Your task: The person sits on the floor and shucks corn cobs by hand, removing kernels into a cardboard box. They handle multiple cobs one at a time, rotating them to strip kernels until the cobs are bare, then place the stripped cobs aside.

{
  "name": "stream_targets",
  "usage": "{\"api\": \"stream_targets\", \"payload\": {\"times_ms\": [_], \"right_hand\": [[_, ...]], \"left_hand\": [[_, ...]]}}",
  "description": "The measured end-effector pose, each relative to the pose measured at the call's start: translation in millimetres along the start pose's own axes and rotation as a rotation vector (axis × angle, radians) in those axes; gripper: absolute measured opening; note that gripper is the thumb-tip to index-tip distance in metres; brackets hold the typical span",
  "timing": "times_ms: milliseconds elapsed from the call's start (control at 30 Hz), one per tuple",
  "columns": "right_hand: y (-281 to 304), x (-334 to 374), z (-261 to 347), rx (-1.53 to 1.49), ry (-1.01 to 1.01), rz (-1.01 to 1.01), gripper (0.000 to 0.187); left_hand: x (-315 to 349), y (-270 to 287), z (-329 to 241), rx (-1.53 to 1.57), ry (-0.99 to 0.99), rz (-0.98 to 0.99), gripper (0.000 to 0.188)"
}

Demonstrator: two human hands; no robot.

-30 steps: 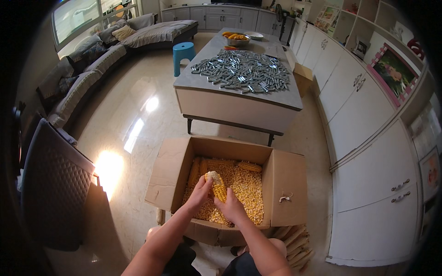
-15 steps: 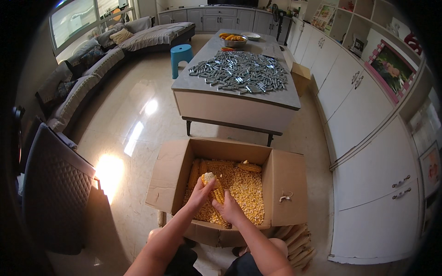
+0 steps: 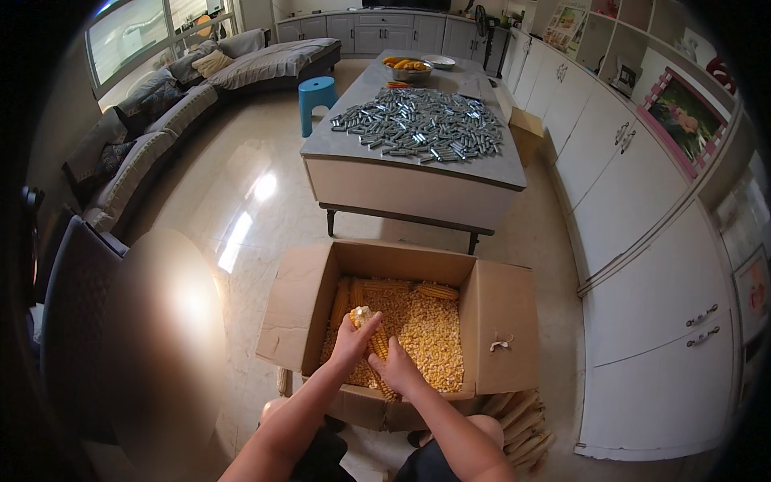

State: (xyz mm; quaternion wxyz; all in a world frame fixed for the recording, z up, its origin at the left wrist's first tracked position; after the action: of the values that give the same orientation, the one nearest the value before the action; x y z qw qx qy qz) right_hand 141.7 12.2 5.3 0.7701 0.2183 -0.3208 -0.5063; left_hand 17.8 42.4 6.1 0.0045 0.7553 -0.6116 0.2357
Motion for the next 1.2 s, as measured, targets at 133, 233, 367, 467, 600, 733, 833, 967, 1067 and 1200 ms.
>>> {"api": "stream_targets", "payload": {"times_ms": [133,233,367,467,600,733,833,967,1067,1200], "right_hand": [[1,-3,-1,-0.38,-0.036,0.119,0.045],[8,-3,6,-0.692,-0.071,0.204,0.041],[9,-6,6,-0.81,-0.02,0.204,0.043],[-5,-10,-7,-0.633,0.068,0.048,0.043],[-13,-7,-10,-0.446,0.117,-0.047,0.044],[-9,-7,-3,-0.679,0.017,0.096,0.042],[-6,-6,-7,-0.829,-0.098,0.179,0.04],[-12,-11,-13,-0.774,0.006,0.118,0.04],[-17,-7,-16,-0.515,0.092,-0.02,0.042],[-18,-6,-16,-0.294,0.044,0.001,0.044]], "left_hand": [[-2,4,-11,0.245,0.218,0.18,0.038],[-4,-2,-13,0.477,0.16,0.432,0.039],[2,-4,-14,0.424,0.107,0.434,0.037],[-3,-2,-3,0.408,0.117,0.376,0.037],[5,-7,-7,0.318,0.091,0.187,0.035],[6,-8,-14,0.416,0.163,0.195,0.033],[10,-10,-19,0.382,0.132,0.293,0.034],[9,-10,-16,0.27,-0.013,0.309,0.034],[7,-9,-9,0.244,0.012,0.249,0.034],[0,-7,-2,0.243,-0.01,0.169,0.033]]}}
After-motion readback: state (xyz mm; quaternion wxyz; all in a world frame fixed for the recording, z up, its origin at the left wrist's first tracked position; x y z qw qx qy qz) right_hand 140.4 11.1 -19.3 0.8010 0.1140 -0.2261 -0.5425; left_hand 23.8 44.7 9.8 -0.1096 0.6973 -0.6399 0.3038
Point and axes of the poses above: each hand's wrist, its own x-axis away from the middle knuckle, its own y-axis out of the back of the hand, z = x × y, the point moved 4 cm from there along -x, towards the middle knuckle, and after that the axes turned 13 degrees about x, right-handed, at the moved point
